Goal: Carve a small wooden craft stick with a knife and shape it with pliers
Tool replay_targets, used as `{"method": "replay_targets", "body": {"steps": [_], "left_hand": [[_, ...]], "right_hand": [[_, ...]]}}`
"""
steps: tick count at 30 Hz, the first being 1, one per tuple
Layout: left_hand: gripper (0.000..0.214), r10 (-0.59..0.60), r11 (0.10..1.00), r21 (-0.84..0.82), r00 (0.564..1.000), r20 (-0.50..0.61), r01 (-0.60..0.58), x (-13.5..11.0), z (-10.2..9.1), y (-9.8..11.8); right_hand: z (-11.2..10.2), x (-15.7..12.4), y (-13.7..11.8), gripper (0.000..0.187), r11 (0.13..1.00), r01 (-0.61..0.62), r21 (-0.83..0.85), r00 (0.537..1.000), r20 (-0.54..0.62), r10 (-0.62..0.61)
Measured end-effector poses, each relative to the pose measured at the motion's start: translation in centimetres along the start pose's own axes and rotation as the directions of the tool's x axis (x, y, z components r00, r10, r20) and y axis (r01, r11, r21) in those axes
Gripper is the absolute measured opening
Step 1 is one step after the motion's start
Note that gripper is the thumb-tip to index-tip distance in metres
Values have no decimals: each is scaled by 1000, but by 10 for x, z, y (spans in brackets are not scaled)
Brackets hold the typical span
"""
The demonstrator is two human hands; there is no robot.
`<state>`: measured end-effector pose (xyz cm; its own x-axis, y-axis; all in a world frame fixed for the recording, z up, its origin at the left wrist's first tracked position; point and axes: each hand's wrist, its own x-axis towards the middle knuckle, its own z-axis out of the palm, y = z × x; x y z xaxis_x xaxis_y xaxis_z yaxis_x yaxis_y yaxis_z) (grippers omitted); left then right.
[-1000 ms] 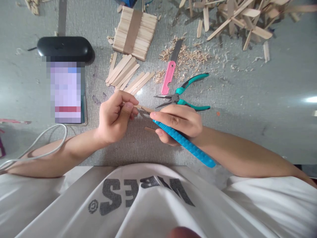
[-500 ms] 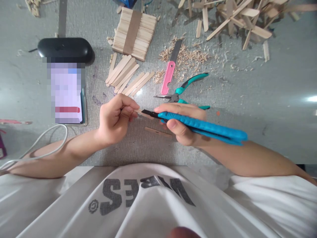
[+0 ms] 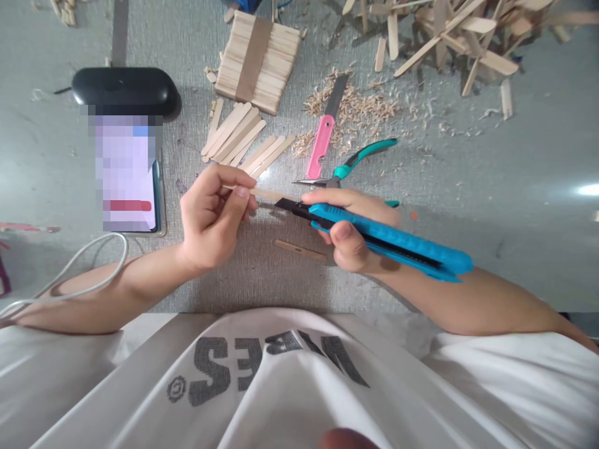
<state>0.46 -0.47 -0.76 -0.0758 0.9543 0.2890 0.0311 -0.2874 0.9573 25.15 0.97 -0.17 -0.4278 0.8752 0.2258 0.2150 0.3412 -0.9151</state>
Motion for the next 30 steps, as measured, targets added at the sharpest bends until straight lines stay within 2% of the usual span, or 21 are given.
{"method": "replay_targets", "body": {"steps": [2, 4, 7, 9, 12, 15, 18, 22, 25, 30], "left_hand": [[8, -35, 999, -16, 997, -71, 34, -1, 1, 0], [10, -18, 1000, -21, 990, -140, 15, -2, 3, 1], [14, 46, 999, -12, 978, -205, -50, -3, 7, 2], [16, 89, 995, -16, 972, -216, -95, -3, 8, 3], [21, 91, 995, -23, 975, -202, -98, -3, 9, 3], [24, 70, 997, -33, 984, -162, -76, -4, 8, 1], [23, 74, 993, -82, 988, -137, -86, -4, 6, -2], [20, 74, 988, -123, 988, -137, -91, -4, 7, -6], [15, 101, 983, -139, 986, -129, -119, -2, 8, -8], [15, 103, 984, -133, 988, -113, -118, -2, 6, -11]], "right_hand": [[4, 4, -2, 37, 985, 156, -76, 984, -73, -161], [5, 10, -2, 33, 937, 317, -146, 942, -64, -329], [3, 18, 2, 29, 796, 533, -286, 842, 86, -533], [1, 21, 6, 22, 698, 615, -366, 783, 183, -594], [-3, 23, 11, 19, 617, 650, -444, 755, 281, -593], [-3, 22, 13, 29, 590, 639, -494, 767, 347, -540], [-1, 20, 15, 32, 600, 612, -515, 790, 360, -496], [1, 19, 18, 33, 572, 637, -517, 770, 393, -502], [2, 17, 20, 32, 559, 632, -537, 775, 413, -479], [3, 17, 22, 31, 588, 593, -549, 804, 363, -471]]}}
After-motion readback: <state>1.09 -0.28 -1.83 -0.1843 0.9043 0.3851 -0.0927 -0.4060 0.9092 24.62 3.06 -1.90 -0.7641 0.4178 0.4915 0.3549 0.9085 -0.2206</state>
